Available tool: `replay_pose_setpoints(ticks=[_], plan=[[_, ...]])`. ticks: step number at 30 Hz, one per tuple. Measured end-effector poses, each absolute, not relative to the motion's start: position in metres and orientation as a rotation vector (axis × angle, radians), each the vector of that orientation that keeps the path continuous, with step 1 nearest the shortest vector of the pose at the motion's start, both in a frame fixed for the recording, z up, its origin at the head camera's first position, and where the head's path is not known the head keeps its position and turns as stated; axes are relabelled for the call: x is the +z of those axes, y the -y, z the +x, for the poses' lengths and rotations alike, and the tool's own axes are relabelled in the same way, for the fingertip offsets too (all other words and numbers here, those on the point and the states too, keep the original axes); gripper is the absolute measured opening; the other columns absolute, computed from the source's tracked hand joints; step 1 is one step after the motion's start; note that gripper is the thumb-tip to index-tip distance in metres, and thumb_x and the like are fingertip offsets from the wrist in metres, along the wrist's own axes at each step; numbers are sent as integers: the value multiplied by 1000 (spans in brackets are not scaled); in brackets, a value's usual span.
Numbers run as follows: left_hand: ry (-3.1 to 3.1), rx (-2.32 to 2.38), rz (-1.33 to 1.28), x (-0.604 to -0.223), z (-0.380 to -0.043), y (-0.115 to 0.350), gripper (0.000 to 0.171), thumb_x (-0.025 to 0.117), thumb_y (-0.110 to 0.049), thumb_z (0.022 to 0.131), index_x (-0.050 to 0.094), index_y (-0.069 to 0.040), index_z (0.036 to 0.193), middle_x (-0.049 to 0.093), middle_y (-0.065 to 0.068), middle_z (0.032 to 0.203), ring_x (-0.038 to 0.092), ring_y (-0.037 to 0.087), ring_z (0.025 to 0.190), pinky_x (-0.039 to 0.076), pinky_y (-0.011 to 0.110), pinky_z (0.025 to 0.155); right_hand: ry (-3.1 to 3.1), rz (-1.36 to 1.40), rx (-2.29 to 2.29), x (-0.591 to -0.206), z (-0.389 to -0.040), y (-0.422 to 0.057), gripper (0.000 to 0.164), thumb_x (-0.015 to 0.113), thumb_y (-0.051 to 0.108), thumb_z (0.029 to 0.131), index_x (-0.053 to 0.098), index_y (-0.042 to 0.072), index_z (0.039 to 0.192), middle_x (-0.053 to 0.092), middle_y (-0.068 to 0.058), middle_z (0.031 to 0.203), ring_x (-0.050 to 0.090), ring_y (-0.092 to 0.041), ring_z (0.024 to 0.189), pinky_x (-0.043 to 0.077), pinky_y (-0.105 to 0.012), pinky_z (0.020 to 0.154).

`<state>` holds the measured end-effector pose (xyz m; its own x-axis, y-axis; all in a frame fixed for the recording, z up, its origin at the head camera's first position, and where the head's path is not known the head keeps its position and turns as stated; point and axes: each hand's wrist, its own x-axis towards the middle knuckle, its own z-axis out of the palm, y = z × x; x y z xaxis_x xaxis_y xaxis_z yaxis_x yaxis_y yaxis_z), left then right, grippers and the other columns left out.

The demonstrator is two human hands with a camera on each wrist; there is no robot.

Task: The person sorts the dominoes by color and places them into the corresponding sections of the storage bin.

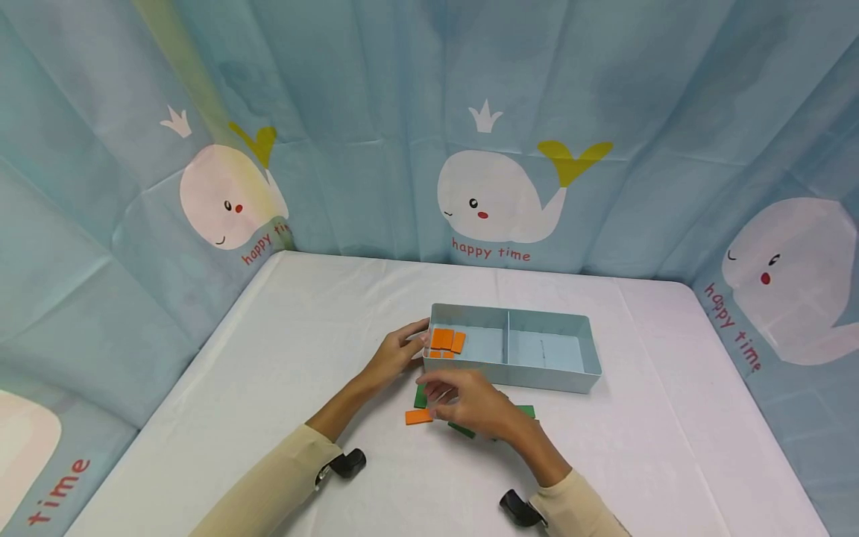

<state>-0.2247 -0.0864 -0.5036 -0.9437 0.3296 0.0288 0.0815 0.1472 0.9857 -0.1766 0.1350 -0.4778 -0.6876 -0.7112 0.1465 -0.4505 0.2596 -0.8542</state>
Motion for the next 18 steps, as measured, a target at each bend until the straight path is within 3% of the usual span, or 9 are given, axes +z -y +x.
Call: replay_pose_setpoints(ticks=[6, 11, 18], plan=[[-2186, 1905, 411, -504, -225, 87, 57, 51, -27, 114, 36, -4, 164, 42, 20, 165, 52, 37, 146, 49, 50, 118, -2277, -1050, -1318, -481, -177, -132, 46, 80, 4, 93, 68, 5, 137, 76, -10, 119, 74, -26, 105, 63, -38, 94], [-2181, 1901, 388, -505, -225, 88, 56, 51, -27, 114, 37, -4, 164, 43, 18, 165, 52, 35, 145, 52, 45, 115, -2297, -1063, -1261, -486, -177, -130, 45, 80, 5, 93, 69, 6, 136, 77, -4, 116, 73, -20, 106, 62, -34, 93], [-2192, 1899, 387, -504, -226, 87, 56, 51, -25, 114, 37, -3, 164, 39, 17, 168, 50, 35, 147, 51, 47, 116, -2312, -1083, -1205, -487, -177, -126, 45, 82, 6, 92, 70, 7, 135, 78, -1, 115, 72, -16, 105, 60, -31, 92]])
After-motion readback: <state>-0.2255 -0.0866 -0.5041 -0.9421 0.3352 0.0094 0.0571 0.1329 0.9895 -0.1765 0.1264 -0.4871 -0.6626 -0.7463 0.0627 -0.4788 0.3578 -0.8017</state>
